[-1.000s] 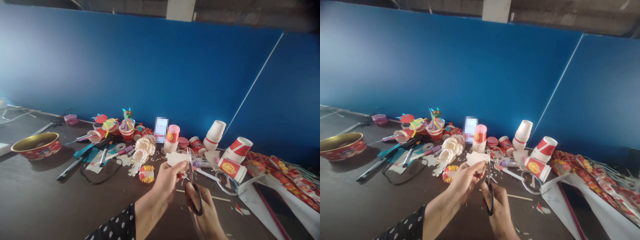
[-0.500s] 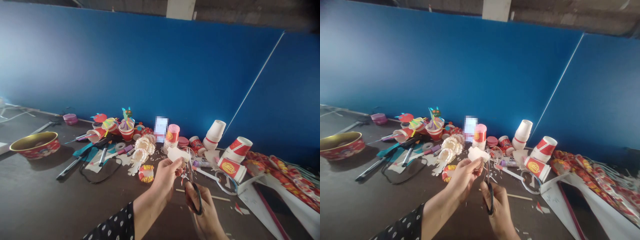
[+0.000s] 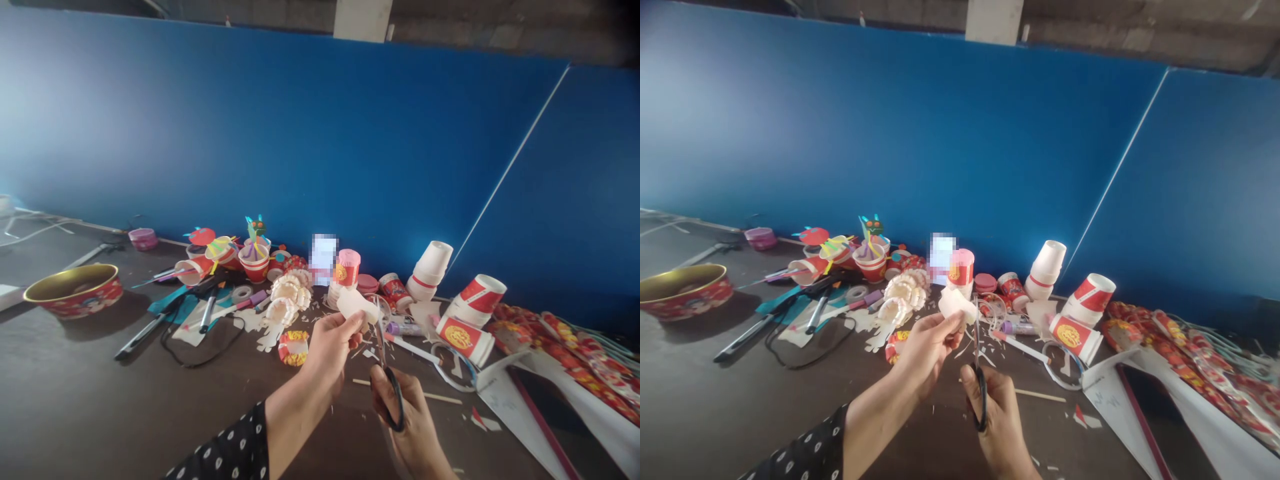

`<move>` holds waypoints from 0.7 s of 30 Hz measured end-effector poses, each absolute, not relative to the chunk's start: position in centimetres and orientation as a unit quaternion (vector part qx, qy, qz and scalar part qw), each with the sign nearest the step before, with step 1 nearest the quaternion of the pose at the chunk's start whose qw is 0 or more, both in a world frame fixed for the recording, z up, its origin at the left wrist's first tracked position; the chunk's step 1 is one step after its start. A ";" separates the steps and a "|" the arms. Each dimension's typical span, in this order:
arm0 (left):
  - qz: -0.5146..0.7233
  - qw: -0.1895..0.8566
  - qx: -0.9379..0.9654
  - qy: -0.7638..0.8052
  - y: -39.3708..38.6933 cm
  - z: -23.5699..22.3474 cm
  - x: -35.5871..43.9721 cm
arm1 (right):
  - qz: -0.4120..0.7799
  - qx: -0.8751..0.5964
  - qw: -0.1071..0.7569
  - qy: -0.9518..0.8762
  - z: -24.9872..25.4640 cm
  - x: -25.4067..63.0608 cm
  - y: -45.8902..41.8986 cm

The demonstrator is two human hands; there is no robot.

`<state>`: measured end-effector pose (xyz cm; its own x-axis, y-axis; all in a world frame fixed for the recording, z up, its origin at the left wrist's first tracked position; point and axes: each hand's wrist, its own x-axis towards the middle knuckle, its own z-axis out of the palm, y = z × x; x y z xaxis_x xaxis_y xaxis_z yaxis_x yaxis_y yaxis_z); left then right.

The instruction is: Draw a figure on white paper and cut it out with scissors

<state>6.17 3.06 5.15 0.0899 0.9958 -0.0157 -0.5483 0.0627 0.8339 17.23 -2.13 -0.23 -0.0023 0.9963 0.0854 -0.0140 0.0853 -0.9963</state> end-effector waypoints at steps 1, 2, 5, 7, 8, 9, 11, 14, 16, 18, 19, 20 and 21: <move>0.591 0.653 0.345 0.324 3.1 5.2 6.2 | 0.483 -0.475 0.520 -0.519 -0.3 17.2 -2.1; 0.590 0.654 0.345 0.323 3.1 5.2 6.2 | 0.482 -0.478 0.521 -0.516 -0.3 17.2 -2.2; 0.591 0.657 0.344 0.317 3.1 5.3 6.1 | 0.470 -0.495 0.539 -0.493 -0.1 17.1 -2.2; 0.592 0.659 0.342 0.314 3.2 5.3 6.1 | 0.459 -0.505 0.547 -0.485 0.0 16.9 -2.2; 0.593 0.659 0.341 0.313 3.2 5.3 6.0 | 0.454 -0.508 0.548 -0.486 0.1 16.9 -2.2; 0.593 0.658 0.341 0.315 3.2 5.4 6.0 | 0.447 -0.511 0.549 -0.488 0.2 16.9 -2.2; 0.595 0.655 0.340 0.320 3.3 5.3 5.8 | 0.438 -0.515 0.543 -0.498 0.2 16.9 -2.3; 0.595 0.651 0.340 0.326 3.4 5.2 5.7 | 0.435 -0.522 0.534 -0.502 0.4 16.9 -2.3; 0.595 0.648 0.342 0.330 3.5 5.2 5.7 | 0.436 -0.530 0.533 -0.495 0.5 16.9 -2.4; 0.597 0.642 0.344 0.337 3.6 5.1 5.6 | 0.433 -0.534 0.530 -0.497 0.7 16.8 -2.4; 0.599 0.639 0.344 0.339 3.7 5.1 5.6 | 0.431 -0.533 0.527 -0.501 0.8 16.8 -2.5; 0.601 0.637 0.343 0.340 3.7 5.1 5.6 | 0.429 -0.532 0.526 -0.507 0.9 16.8 -2.5; 0.604 0.636 0.341 0.338 3.8 5.1 5.6 | 0.426 -0.530 0.524 -0.512 1.0 16.7 -2.5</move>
